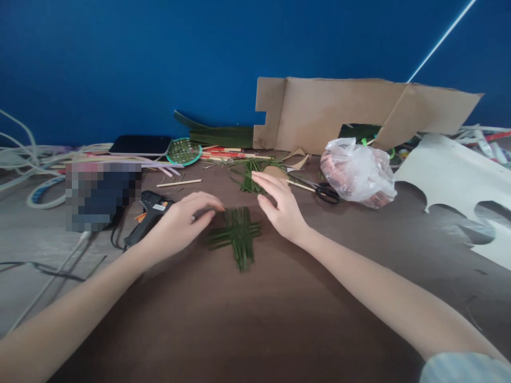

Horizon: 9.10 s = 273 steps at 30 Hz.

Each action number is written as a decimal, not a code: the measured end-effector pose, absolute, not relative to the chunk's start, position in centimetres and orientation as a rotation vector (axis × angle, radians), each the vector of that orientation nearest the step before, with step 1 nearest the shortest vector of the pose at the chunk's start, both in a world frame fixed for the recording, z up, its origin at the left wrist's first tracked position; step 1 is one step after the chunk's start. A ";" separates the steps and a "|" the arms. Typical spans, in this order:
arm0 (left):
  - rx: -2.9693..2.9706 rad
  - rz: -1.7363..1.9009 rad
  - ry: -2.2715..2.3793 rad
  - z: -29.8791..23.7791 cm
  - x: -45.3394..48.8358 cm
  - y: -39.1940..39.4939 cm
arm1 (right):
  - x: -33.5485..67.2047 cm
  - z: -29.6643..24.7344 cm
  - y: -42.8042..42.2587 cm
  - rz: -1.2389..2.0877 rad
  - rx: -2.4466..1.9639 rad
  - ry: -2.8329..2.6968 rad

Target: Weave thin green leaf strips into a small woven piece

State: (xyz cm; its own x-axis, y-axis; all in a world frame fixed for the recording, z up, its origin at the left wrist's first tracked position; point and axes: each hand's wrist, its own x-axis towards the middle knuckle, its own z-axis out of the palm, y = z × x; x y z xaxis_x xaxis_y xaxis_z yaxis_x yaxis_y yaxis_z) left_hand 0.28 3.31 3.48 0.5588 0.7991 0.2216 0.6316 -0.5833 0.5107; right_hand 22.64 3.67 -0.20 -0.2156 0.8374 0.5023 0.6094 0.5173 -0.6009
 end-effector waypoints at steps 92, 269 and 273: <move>2.489 0.084 1.382 4.6 1.7 3.2 | 22.1 0.2 2.1 0.541 -1.000 -1.945; 2.468 0.284 1.195 2.6 1.4 3.8 | 22.6 0.7 4.1 0.761 -1.264 -2.276; 2.438 0.294 1.176 2.7 1.5 3.7 | 22.5 0.5 4.0 0.694 -1.288 -2.285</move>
